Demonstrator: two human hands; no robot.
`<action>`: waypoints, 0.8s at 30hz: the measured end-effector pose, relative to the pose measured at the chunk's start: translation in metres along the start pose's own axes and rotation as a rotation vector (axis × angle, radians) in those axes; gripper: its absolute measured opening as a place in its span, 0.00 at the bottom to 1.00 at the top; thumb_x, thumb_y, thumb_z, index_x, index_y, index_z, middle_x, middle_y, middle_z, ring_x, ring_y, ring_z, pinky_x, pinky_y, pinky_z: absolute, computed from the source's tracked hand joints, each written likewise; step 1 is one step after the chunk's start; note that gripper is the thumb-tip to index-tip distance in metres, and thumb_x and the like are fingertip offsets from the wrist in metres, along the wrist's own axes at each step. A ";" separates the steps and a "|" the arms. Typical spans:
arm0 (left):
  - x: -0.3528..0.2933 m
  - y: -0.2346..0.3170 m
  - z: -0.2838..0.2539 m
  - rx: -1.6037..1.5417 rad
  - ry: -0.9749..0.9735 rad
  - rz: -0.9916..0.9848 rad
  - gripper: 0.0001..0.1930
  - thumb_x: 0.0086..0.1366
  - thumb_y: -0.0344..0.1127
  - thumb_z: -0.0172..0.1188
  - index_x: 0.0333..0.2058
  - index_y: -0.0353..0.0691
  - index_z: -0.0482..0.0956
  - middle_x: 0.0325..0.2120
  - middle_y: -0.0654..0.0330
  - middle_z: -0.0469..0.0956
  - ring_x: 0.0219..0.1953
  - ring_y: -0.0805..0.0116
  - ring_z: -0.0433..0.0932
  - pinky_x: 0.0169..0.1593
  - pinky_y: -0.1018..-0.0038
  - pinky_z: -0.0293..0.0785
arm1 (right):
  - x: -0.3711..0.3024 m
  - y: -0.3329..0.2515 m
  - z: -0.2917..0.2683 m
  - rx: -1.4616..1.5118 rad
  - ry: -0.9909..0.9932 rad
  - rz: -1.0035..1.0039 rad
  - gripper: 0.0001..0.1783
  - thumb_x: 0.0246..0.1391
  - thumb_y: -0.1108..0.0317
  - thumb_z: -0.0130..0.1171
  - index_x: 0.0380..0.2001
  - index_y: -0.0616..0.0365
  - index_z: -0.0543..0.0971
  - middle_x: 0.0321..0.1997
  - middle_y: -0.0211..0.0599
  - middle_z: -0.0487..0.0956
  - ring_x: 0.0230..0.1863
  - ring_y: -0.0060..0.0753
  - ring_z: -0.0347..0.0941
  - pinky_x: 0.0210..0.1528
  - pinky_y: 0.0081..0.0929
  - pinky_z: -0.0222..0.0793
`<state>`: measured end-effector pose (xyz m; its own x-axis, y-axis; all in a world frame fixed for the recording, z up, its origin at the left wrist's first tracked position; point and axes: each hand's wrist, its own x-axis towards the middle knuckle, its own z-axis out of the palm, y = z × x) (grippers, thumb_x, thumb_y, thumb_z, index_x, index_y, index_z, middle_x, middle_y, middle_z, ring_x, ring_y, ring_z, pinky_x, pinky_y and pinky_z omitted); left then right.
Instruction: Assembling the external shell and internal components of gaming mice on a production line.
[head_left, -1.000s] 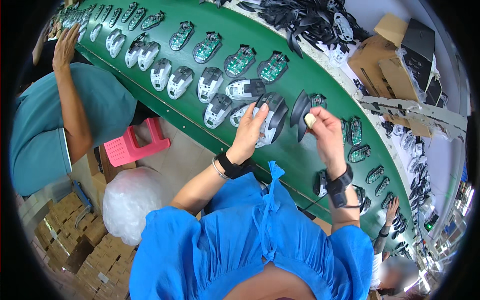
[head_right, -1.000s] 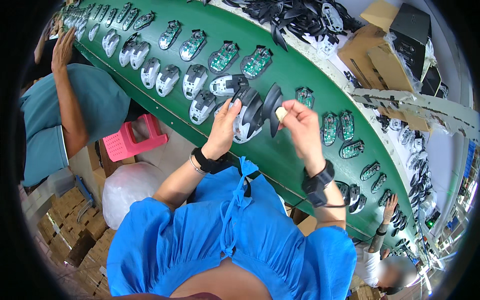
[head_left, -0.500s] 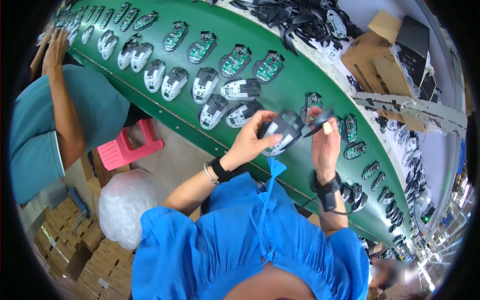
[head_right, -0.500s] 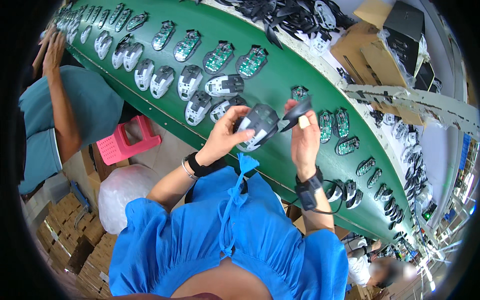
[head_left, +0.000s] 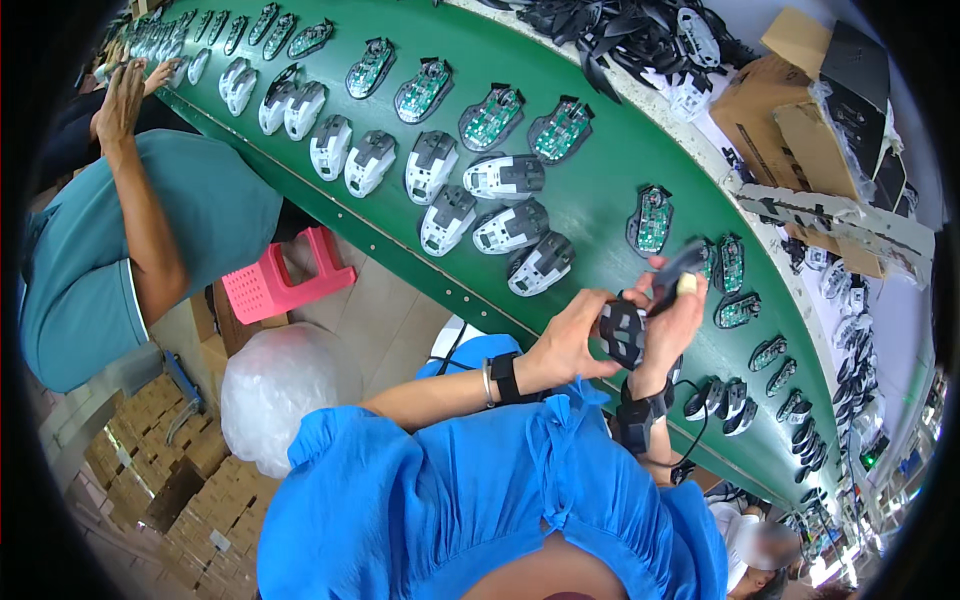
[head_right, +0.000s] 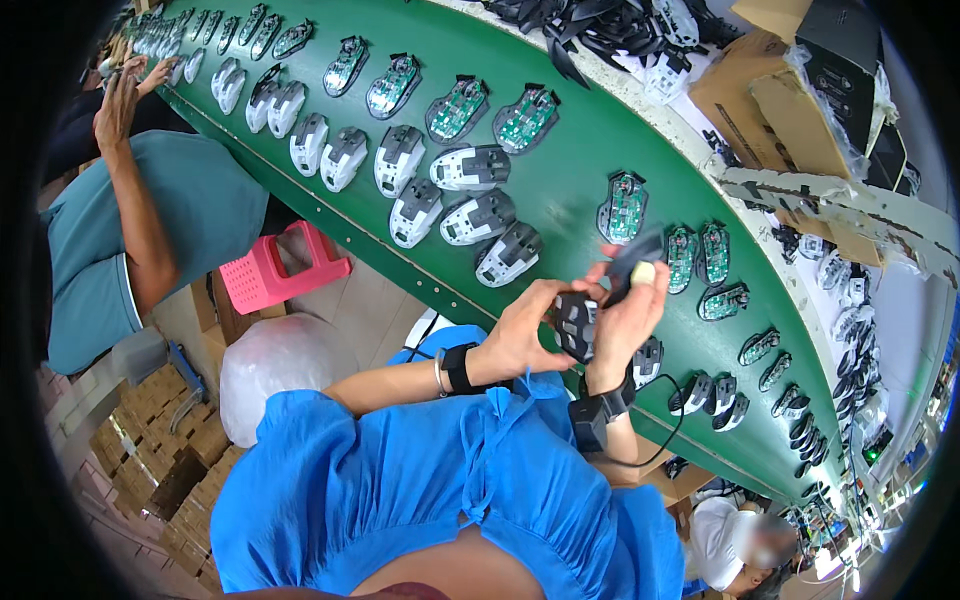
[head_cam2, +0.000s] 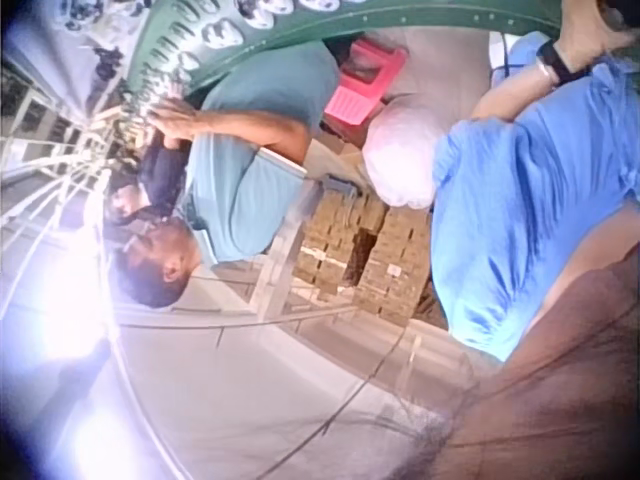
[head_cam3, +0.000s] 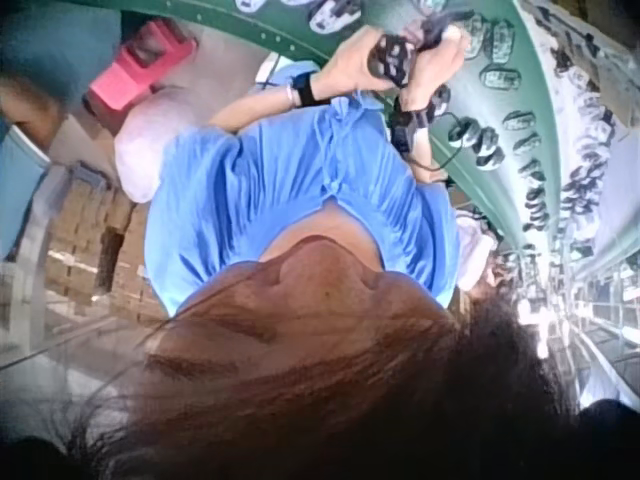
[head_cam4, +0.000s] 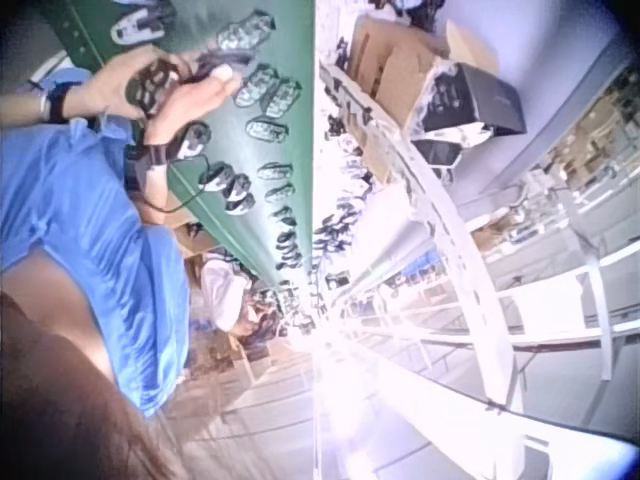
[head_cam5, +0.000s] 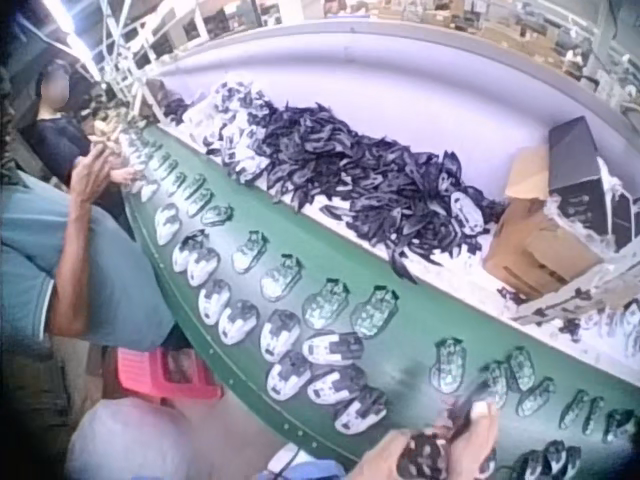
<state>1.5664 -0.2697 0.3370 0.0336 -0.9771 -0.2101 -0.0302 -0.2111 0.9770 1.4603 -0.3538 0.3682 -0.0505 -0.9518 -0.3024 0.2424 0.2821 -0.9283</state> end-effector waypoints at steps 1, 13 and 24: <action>-0.001 -0.001 -0.001 0.184 0.033 0.158 0.41 0.36 0.40 0.75 0.49 0.32 0.66 0.43 0.49 0.68 0.46 0.53 0.71 0.48 0.65 0.71 | -0.005 0.002 -0.006 0.145 -0.048 -0.040 0.15 0.61 0.70 0.32 0.43 0.63 0.67 0.41 0.50 0.75 0.34 0.34 0.74 0.33 0.33 0.81; 0.048 -0.059 0.058 0.725 -0.319 0.067 0.41 0.41 0.52 0.72 0.49 0.31 0.68 0.40 0.47 0.74 0.42 0.50 0.75 0.43 0.59 0.72 | 0.007 0.008 -0.056 -0.156 -0.025 -0.142 0.04 0.61 0.72 0.51 0.38 0.58 0.74 0.33 0.23 0.73 0.31 0.14 0.65 0.35 0.17 0.63; 0.023 -0.075 -0.054 1.040 0.268 0.199 0.35 0.44 0.42 0.72 0.47 0.30 0.69 0.42 0.48 0.69 0.44 0.49 0.68 0.45 0.59 0.68 | 0.016 0.029 -0.027 0.035 -0.218 0.156 0.04 0.55 0.76 0.59 0.33 0.57 0.74 0.27 0.18 0.71 0.26 0.08 0.62 0.32 0.10 0.59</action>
<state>1.6232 -0.2747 0.2611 0.1468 -0.9854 0.0863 -0.8843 -0.0916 0.4578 1.4404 -0.3576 0.3309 0.1984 -0.9019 -0.3837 0.2643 0.4262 -0.8652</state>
